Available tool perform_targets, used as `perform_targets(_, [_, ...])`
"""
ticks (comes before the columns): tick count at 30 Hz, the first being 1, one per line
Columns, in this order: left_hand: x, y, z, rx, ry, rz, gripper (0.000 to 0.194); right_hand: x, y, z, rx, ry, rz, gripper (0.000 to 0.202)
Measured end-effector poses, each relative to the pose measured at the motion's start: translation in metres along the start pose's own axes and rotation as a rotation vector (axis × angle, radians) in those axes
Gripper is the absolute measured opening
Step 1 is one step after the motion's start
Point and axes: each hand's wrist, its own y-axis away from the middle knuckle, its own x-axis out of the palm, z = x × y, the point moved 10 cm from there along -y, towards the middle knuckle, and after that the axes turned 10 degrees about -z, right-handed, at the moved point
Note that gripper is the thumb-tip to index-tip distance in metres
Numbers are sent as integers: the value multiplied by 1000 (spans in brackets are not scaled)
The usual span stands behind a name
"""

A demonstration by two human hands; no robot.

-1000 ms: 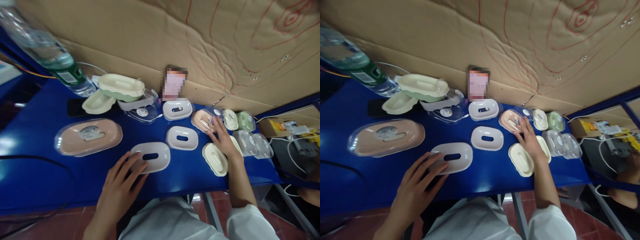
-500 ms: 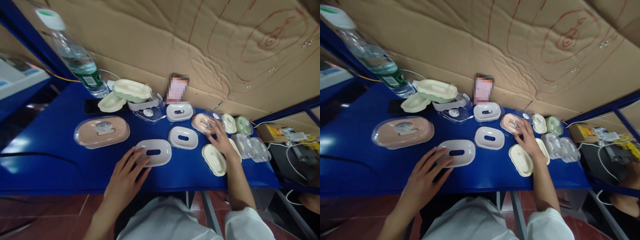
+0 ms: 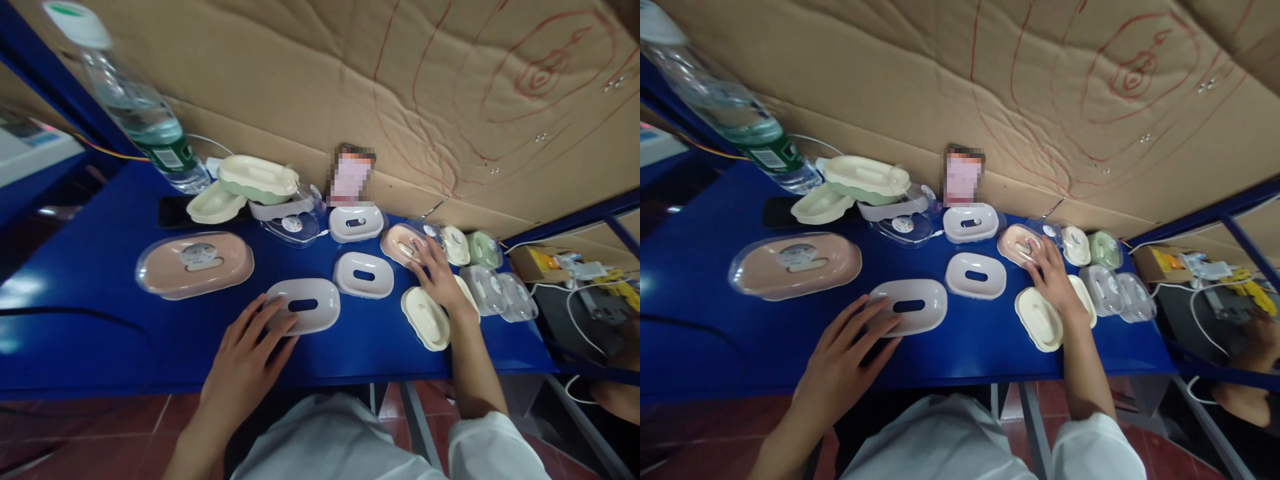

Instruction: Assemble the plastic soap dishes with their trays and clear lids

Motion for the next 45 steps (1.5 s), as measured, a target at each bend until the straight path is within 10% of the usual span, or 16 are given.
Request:
perform_targets(12, [0, -2, -2, 0, -7, -7, 28, -7, 3, 8, 87, 104, -14, 80])
perform_targets(17, [-2, -2, -4, 20, -14, -18, 27, -36, -18, 110, -194, 64, -3, 74])
perform_targets(22, [-3, -2, -6, 12, -2, 4, 24, 1, -72, 218, -511, -111, 146, 57])
perform_targets(28, [-10, 0, -7, 3, 34, -32, 23, 42, -150, 282, -531, -27, -63, 62])
perform_targets(36, [-10, 5, -7, 22, 9, -38, 23, 91, -187, 231, -144, -46, 42, 69])
perform_targets(39, [-8, 6, -7, 27, -1, -29, 24, 79, -187, 212, -76, -49, -11, 64])
perform_targets(45, [-7, 5, -6, 8, 19, -34, 23, 63, -180, 283, -454, -11, -79, 55])
